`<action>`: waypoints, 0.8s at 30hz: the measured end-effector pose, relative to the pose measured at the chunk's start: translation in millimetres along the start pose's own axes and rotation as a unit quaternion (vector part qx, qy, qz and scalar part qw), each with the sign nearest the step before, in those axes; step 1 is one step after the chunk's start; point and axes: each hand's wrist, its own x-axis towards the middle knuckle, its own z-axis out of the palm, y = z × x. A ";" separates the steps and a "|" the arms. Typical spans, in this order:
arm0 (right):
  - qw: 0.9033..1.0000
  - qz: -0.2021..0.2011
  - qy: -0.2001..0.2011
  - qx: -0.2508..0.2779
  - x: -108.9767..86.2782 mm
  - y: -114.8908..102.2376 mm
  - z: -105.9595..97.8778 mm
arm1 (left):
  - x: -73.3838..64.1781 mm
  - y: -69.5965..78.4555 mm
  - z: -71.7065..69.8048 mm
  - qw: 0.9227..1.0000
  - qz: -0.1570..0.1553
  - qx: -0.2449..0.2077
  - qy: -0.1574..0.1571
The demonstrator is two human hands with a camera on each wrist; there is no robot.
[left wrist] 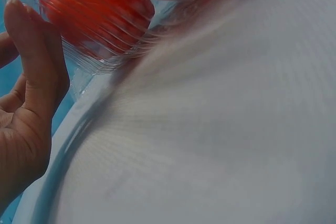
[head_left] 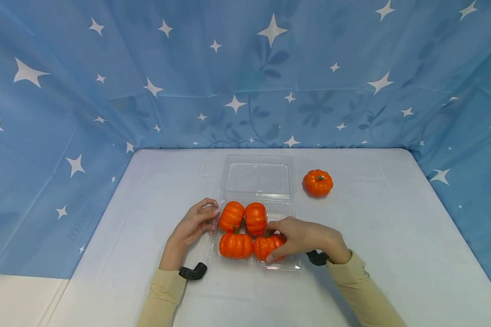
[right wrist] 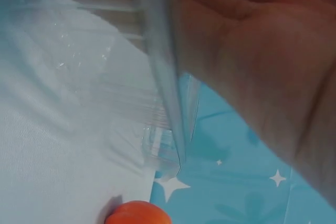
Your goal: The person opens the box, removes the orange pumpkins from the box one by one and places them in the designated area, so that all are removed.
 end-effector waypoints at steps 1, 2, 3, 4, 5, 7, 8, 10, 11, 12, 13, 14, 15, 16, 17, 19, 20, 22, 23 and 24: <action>1.000 0.000 0.000 0.001 -0.4 -0.1 -0.4 | 0.0 0.0 0.0 1.000 0.000 0.000 0.000; 1.000 -0.001 0.000 0.002 -0.8 -0.4 -0.8 | 0.0 0.0 0.0 1.000 0.001 0.000 0.000; 1.000 -0.002 0.000 0.003 -1.2 -0.5 -1.3 | 0.0 0.1 0.0 1.000 0.001 0.001 0.000; 1.000 -0.003 0.000 0.004 -1.6 -0.8 -1.7 | 0.1 -0.1 -0.2 1.000 0.001 0.001 -0.001; 1.000 -0.003 0.000 0.004 -2.2 -1.0 -2.0 | 0.0 0.0 -0.3 1.000 0.001 0.000 0.000; 1.000 -0.002 0.000 0.004 -3.4 -1.2 -3.0 | -0.1 0.0 -0.3 1.000 0.000 0.001 0.000; 1.000 -0.003 -0.001 0.005 -4.2 -1.5 -3.7 | -0.2 0.1 -0.2 1.000 0.000 0.001 0.001; 1.000 -0.002 -0.001 0.005 -6.0 -1.7 -5.2 | -0.2 0.2 -0.2 1.000 -0.001 0.001 0.003; 1.000 -0.002 0.000 0.005 -7.2 -1.6 -6.1 | -0.3 0.5 0.3 1.000 -0.002 0.002 0.004; 1.000 -0.001 0.001 0.006 -8.5 -1.6 -7.3 | -0.2 0.6 0.4 1.000 -0.002 0.003 0.005; 1.000 0.000 0.003 0.007 -9.9 -1.5 -8.4 | 0.0 0.7 0.5 1.000 -0.002 0.003 0.006; 1.000 0.000 0.005 0.008 -11.5 -1.7 -9.6 | 0.2 0.8 0.6 1.000 -0.002 0.003 0.006; 1.000 0.000 0.008 0.008 -12.9 -1.6 -10.6 | 0.3 0.8 0.7 1.000 -0.003 0.003 0.007; 1.000 0.001 0.010 0.009 -14.4 -1.6 -11.7 | 0.5 0.9 0.8 1.000 -0.003 0.003 0.007; 1.000 0.001 0.012 0.011 -15.7 -1.5 -12.6 | 0.6 0.9 0.8 1.000 -0.003 0.003 0.006; 1.000 -0.002 0.018 0.012 -18.3 -1.2 -14.4 | 0.6 1.0 0.8 1.000 -0.002 0.002 0.004; 1.000 -0.006 0.021 0.012 -19.4 -1.0 -15.4 | 0.5 0.9 0.8 1.000 -0.002 0.001 0.003; 1.000 -0.013 0.027 0.010 -21.2 -0.5 -17.2 | 0.2 0.8 0.7 1.000 0.000 0.001 0.000; 0.999 -0.016 0.029 0.011 -21.8 -0.2 -18.0 | -0.1 0.6 0.6 1.000 0.001 0.000 -0.001; 0.999 -0.021 0.032 0.011 -22.6 0.1 -19.0 | -0.3 0.5 0.5 1.000 0.002 -0.001 -0.002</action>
